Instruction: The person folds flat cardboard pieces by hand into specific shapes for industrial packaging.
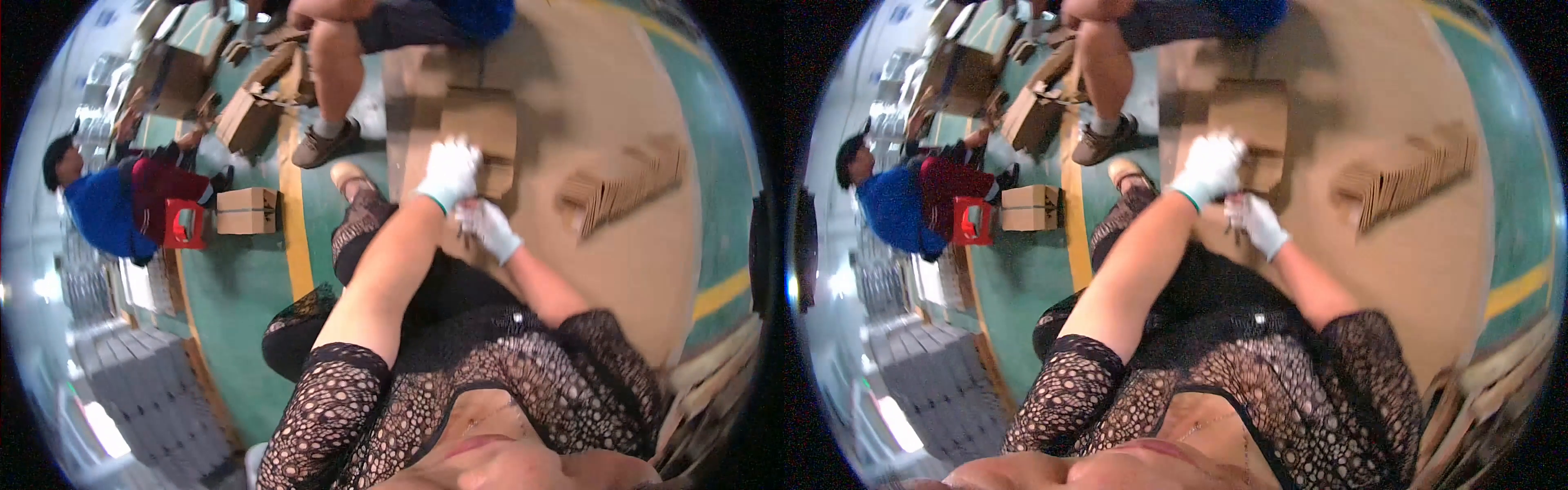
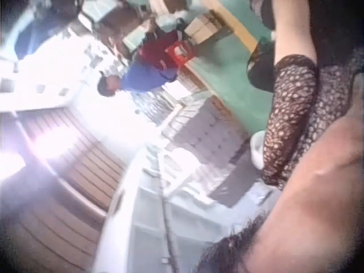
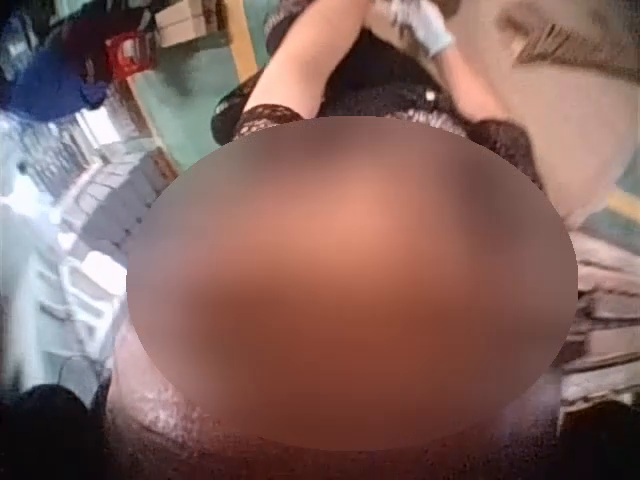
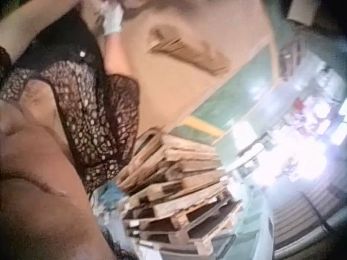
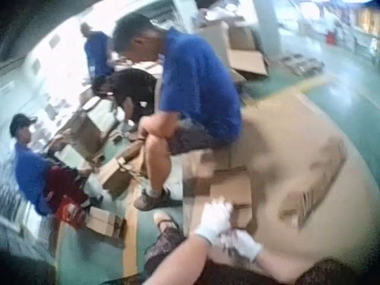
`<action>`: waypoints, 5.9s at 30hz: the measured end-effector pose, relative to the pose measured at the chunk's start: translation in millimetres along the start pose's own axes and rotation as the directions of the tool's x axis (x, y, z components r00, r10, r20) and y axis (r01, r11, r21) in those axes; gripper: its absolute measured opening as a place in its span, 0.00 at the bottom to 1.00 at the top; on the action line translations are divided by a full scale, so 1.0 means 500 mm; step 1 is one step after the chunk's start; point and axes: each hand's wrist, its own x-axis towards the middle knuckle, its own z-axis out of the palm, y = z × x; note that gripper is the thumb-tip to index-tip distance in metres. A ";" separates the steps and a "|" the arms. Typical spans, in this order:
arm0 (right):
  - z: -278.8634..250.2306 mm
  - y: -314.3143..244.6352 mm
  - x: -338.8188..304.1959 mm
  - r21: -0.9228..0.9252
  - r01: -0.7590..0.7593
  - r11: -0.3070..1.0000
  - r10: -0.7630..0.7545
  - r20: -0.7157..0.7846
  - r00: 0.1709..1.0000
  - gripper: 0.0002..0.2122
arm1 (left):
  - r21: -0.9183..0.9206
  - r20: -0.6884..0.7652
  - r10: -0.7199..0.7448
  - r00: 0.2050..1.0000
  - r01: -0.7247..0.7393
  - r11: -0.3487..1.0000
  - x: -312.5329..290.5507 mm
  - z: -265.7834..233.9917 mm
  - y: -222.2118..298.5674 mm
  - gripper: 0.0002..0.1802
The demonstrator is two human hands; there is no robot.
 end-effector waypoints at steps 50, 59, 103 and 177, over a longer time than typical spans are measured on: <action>0.013 -0.062 0.013 -0.821 0.058 -0.568 -0.599 0.460 0.655 0.07 | -0.422 -0.030 -0.196 0.980 0.165 0.892 -0.341 0.107 -0.434 0.26; 0.162 -0.146 -0.051 -0.915 0.195 -0.354 -0.702 0.397 0.591 0.12 | -0.607 -0.315 -0.148 0.937 -0.079 0.791 -0.300 0.095 -0.421 0.22; 0.682 -0.141 -0.012 -0.737 0.578 0.350 -0.301 0.496 0.815 0.13 | -0.892 -0.388 -0.732 0.560 -0.428 0.146 -0.455 0.029 -0.412 0.14; -0.093 -0.183 -0.239 -0.786 -0.484 -0.385 -0.669 -0.123 0.733 0.13 | -0.964 -0.209 -0.327 0.922 -0.139 0.225 -0.301 0.058 -0.350 0.26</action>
